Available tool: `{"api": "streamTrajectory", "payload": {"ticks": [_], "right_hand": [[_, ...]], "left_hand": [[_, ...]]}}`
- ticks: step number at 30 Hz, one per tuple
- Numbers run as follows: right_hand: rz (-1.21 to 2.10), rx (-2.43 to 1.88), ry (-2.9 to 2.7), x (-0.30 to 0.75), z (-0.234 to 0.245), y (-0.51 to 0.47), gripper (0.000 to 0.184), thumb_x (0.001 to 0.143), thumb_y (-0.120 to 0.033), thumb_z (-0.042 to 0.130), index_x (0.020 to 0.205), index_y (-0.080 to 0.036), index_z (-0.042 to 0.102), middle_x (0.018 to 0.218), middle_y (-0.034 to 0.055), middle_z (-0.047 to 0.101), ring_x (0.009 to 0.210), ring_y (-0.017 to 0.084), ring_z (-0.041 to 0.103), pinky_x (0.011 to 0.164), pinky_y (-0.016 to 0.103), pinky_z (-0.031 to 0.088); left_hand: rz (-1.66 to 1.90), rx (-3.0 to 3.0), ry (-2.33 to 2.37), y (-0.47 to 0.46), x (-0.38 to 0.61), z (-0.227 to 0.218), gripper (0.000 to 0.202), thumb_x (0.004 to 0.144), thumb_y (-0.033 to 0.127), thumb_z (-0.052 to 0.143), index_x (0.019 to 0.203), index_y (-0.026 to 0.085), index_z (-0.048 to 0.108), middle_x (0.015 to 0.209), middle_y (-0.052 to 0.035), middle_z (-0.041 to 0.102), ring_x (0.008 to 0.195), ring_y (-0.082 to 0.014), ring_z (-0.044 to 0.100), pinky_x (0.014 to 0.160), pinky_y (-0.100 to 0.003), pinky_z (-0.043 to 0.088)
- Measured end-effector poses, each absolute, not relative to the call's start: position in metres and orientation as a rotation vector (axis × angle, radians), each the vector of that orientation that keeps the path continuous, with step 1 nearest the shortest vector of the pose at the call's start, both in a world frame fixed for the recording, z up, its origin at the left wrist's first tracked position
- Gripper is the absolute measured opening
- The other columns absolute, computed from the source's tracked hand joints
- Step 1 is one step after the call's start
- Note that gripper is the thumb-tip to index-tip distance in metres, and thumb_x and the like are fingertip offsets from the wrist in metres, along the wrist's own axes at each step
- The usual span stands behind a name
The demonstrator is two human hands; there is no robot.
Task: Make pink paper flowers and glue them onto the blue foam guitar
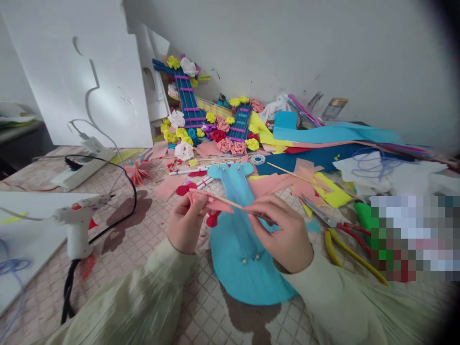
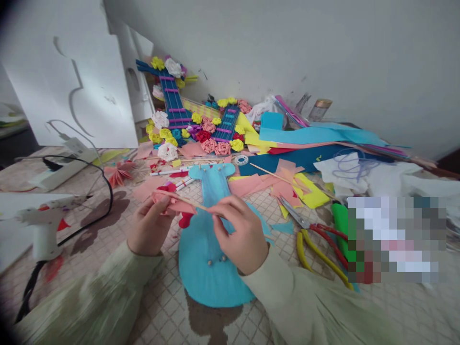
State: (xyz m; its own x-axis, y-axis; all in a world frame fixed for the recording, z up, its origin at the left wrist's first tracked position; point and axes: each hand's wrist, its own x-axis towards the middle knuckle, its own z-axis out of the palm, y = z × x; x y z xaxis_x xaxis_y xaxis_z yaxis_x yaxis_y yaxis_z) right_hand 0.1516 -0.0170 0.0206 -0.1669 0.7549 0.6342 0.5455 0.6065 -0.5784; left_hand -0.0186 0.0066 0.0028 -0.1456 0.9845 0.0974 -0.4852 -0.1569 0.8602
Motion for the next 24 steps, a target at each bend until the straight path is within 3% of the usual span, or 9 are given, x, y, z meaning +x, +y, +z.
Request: {"api": "streamTrajectory", "payload": {"ticks": [4, 8, 13, 17, 21, 24], "right_hand": [[0.424, -1.178, -1.707, 0.155, 0.025, -0.018, 0.020, 0.073, -0.019, 0.056, 0.093, -0.017, 0.054, 0.077, 0.0010, 0.050, 0.049, 0.007, 0.041, 0.042, 0.021, 0.038], [0.739, -1.121, -1.692, 0.152, 0.024, -0.021, 0.032, 0.071, -0.030, 0.062, 0.100, -0.020, 0.053, 0.085, 0.0008, 0.052, 0.043, 0.003, 0.035, 0.038, 0.020, 0.033], [0.995, -1.056, -1.516, 0.151, 0.025, -0.019, 0.022, 0.070, -0.030, 0.064, 0.088, -0.020, 0.056, 0.083, 0.0013, 0.056, 0.054, 0.008, 0.052, 0.046, 0.021, 0.043], [1.243, -0.943, -1.432, 0.152, 0.032, -0.020, 0.023, 0.068, -0.030, 0.066, 0.084, -0.018, 0.054, 0.080, -0.0001, 0.055, 0.047, 0.007, 0.055, 0.043, 0.021, 0.047], [1.340, -0.916, -1.431, 0.152, 0.033, -0.022, 0.031, 0.063, -0.028, 0.070, 0.087, -0.018, 0.053, 0.092, 0.0035, 0.054, 0.051, 0.010, 0.058, 0.045, 0.025, 0.050], [1.357, -0.977, -1.450, 0.152, 0.031, -0.022, 0.033, 0.065, -0.026, 0.069, 0.091, -0.019, 0.052, 0.074, 0.0008, 0.059, 0.053, 0.012, 0.059, 0.047, 0.025, 0.050]], "left_hand": [[1.574, 0.780, 0.729, 0.005, -0.014, 0.005, 0.015, 0.067, 0.030, 0.066, 0.071, 0.015, 0.067, 0.074, -0.0017, 0.063, 0.061, -0.0072, 0.056, 0.055, -0.017, 0.046], [1.398, 0.840, 0.650, -0.006, -0.006, 0.000, 0.014, 0.066, 0.025, 0.068, 0.077, 0.018, 0.067, 0.078, -0.0016, 0.065, 0.070, -0.0115, 0.061, 0.067, -0.024, 0.050], [1.253, 0.990, 0.693, -0.015, -0.004, -0.008, 0.022, 0.062, 0.021, 0.071, 0.083, 0.018, 0.064, 0.077, -0.0020, 0.065, 0.068, -0.0122, 0.060, 0.062, -0.023, 0.049], [1.152, 1.176, 0.723, -0.016, -0.006, -0.007, 0.029, 0.062, 0.019, 0.071, 0.089, 0.018, 0.061, 0.082, -0.0031, 0.063, 0.071, -0.0135, 0.059, 0.064, -0.025, 0.048], [1.181, 1.293, 0.757, -0.017, -0.006, -0.004, 0.026, 0.064, 0.020, 0.069, 0.090, 0.018, 0.062, 0.083, -0.0046, 0.063, 0.077, -0.0159, 0.058, 0.068, -0.027, 0.048], [1.187, 1.324, 0.749, -0.018, -0.006, -0.004, 0.026, 0.065, 0.018, 0.068, 0.090, 0.018, 0.061, 0.082, -0.0040, 0.063, 0.076, -0.0155, 0.058, 0.069, -0.028, 0.048]]}}
